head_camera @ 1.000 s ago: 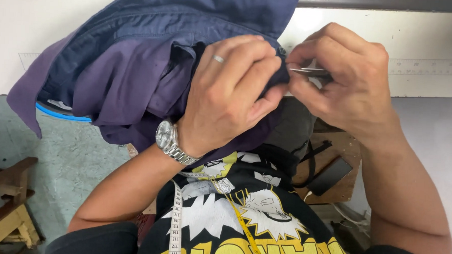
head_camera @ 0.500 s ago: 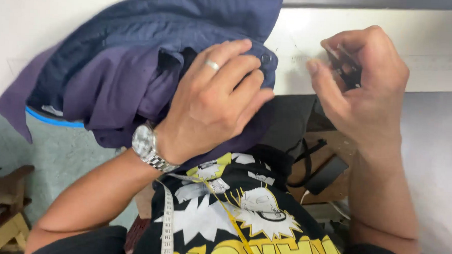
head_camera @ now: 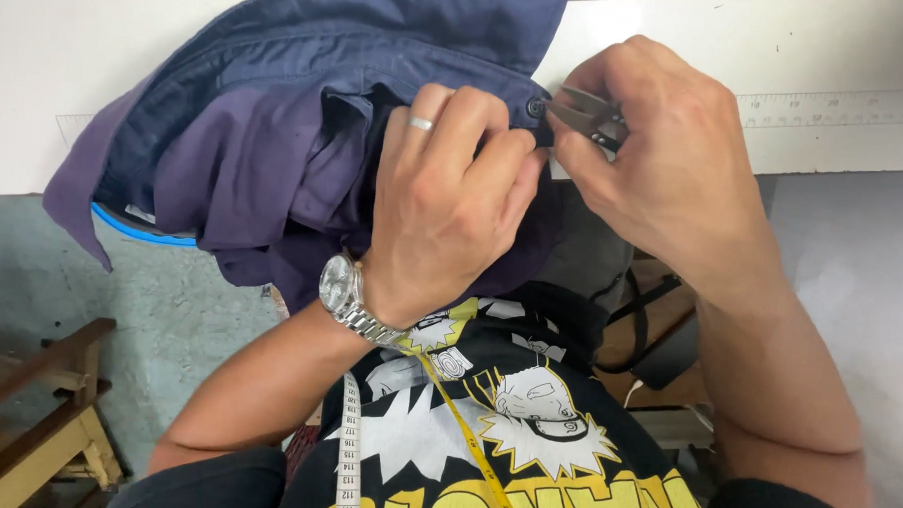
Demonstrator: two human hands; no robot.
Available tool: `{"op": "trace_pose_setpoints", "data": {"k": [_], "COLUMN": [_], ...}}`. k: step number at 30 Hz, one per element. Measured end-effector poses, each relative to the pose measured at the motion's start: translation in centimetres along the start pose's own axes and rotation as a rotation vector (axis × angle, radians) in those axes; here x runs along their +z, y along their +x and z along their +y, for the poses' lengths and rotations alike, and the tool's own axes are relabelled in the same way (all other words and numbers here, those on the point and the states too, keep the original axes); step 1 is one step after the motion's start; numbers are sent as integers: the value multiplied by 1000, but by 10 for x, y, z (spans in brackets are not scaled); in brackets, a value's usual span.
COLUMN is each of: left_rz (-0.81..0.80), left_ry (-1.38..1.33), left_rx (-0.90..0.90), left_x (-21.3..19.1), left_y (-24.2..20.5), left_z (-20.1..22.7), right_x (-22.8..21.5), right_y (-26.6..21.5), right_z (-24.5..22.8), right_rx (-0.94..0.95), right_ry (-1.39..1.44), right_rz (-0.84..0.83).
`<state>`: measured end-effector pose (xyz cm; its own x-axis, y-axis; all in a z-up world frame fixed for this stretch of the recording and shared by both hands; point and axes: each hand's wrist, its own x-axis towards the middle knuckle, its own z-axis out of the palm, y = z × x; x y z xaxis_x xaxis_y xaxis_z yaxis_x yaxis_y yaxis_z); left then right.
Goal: Trimming loose threads from a blue uniform jacket using scissors and thread clippers at a sewing workstation.
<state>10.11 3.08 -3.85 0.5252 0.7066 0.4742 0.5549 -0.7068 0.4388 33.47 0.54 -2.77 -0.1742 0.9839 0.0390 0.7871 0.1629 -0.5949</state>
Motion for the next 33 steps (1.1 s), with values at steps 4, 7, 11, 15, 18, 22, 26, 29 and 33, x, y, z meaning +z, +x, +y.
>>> {"op": "trace_pose_setpoints", "data": {"k": [4, 7, 11, 15, 18, 22, 26, 29, 33], "left_rz": [123, 176, 196, 154, 137, 116, 107, 56, 31], "left_ry": [-145, -221, -312, -466, -443, -360, -592, -617, -604], "left_rx": [-2, 31, -55, -278, -270, -197, -307, -329, -324], "left_x": [-5, -7, -11, -25, -29, -31, -32, -34, -39], "left_y": [-7, -9, -12, -7, -3, -4, -2, 0, 3], "left_z": [5, 3, 7, 13, 10, 8, 10, 8, 6], "right_x": [-16, -10, 1, 12, 12, 16, 20, 12, 4], "right_y": [6, 2, 2, -5, -4, -5, -1, -2, -2], "right_z": [-27, -20, -17, -19, -28, -32, -32, -31, -32], "right_rx": [394, 262, 366, 393, 378, 344, 389, 359, 336], "right_ry": [409, 709, 1011, 1203, 1069, 987, 1184, 1085, 1064], "right_rz": [-76, 23, -12, 81, 132, 150, 202, 185, 113]}}
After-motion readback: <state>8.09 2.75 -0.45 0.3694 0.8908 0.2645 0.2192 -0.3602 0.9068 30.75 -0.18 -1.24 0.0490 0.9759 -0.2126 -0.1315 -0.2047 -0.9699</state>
